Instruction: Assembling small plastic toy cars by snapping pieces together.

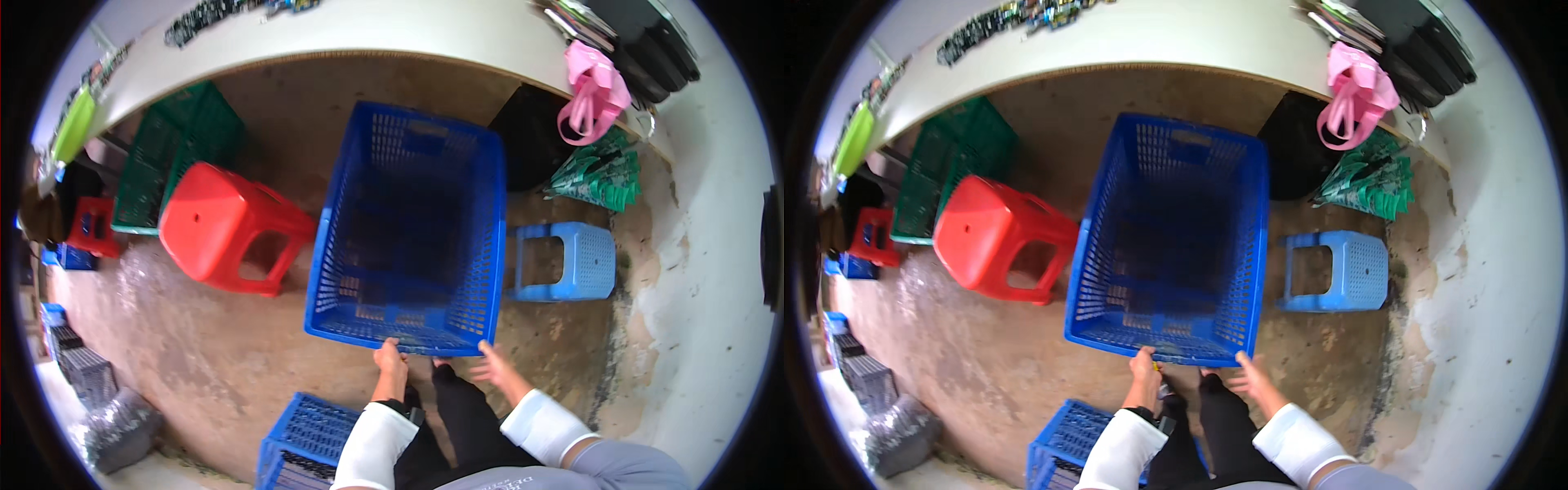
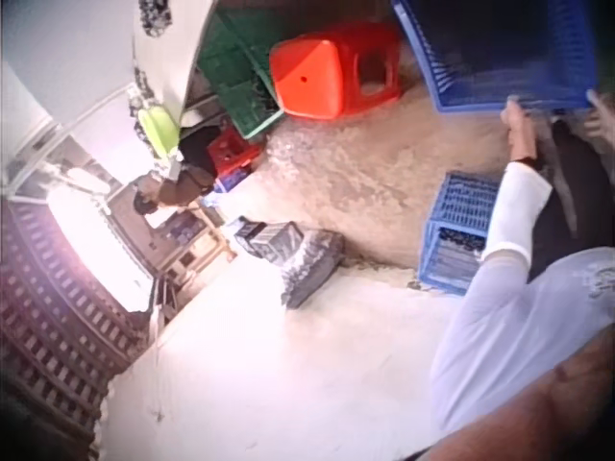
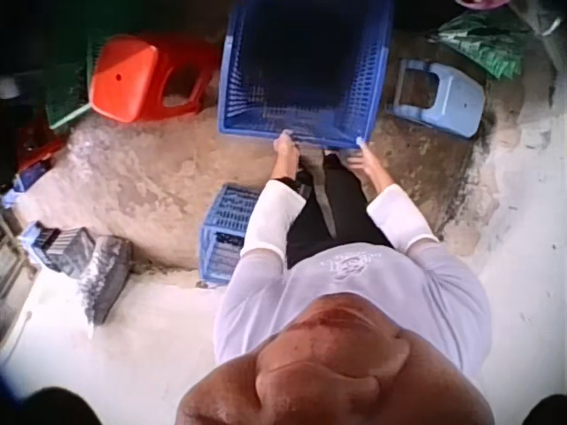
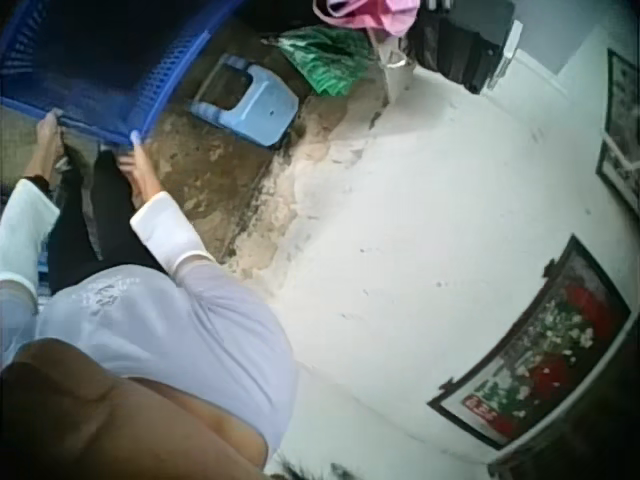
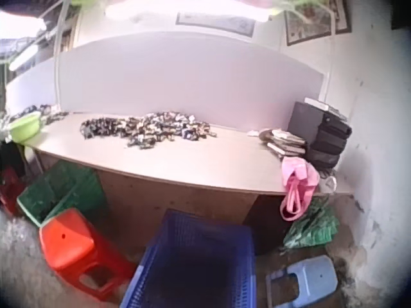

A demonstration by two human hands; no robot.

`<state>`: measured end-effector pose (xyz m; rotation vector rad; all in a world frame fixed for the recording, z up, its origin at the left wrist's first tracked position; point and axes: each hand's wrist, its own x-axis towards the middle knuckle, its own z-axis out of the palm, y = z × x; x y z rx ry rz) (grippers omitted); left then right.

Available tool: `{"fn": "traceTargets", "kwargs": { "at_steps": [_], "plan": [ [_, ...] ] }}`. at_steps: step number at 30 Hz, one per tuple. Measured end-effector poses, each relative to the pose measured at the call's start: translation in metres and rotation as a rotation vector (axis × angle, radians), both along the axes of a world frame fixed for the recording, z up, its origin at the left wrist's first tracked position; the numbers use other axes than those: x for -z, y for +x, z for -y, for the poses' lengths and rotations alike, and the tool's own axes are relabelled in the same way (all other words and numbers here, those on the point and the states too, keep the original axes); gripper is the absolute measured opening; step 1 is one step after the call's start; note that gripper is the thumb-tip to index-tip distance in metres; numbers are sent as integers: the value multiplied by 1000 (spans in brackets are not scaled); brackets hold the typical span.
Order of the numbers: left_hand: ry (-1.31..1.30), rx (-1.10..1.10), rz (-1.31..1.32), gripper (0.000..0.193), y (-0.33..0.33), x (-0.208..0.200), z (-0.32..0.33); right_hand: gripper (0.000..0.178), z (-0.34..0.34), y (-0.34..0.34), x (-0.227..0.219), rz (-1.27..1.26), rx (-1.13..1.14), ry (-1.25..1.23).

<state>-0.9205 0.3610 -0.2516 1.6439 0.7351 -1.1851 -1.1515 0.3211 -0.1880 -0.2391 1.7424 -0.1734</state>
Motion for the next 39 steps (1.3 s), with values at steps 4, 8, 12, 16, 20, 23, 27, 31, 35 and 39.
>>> {"fn": "traceTargets", "kwargs": {
  "at_steps": [4, 8, 12, 16, 20, 23, 27, 31, 35, 39],
  "plan": [
    [-119, -94, 26, 22, -4, 5, 44, 41, 27, 15, 55, 356, 407, -412],
    [-319, -56, 173, 27, 0, 3, 112, 39, 117, 3, 67, 386, 162, -461],
    [-348, 218, 277, 39, 18, 17, 133, 54, 169, 21, 38, -822, -973, -1081],
    [-487, 49, 296, 35, -17, 55, 91, 63, 200, 108, 23, -666, -1810, -1489],
    [-445, -20, 1, 21, -40, 56, 20, 47, 225, 166, 50, -740, -1881, -1045],
    [-378, -8, 21, 20, -35, 57, -41, 35, 230, 172, 61, -796, -2038, -1119],
    [-278, -98, -53, 19, -18, 71, -84, 34, 281, 187, 62, -918, -2087, -1016],
    [-164, -311, 56, 18, -11, 86, -97, 41, 394, 249, 50, -1108, -1983, -1155],
    [-101, -490, 123, 19, -15, 75, -55, 75, 574, 313, 30, -1252, -1513, -1103],
    [-157, -535, 54, 16, -41, 61, -27, 63, 576, 369, 18, -1150, -1746, -1369]
  ]
}}
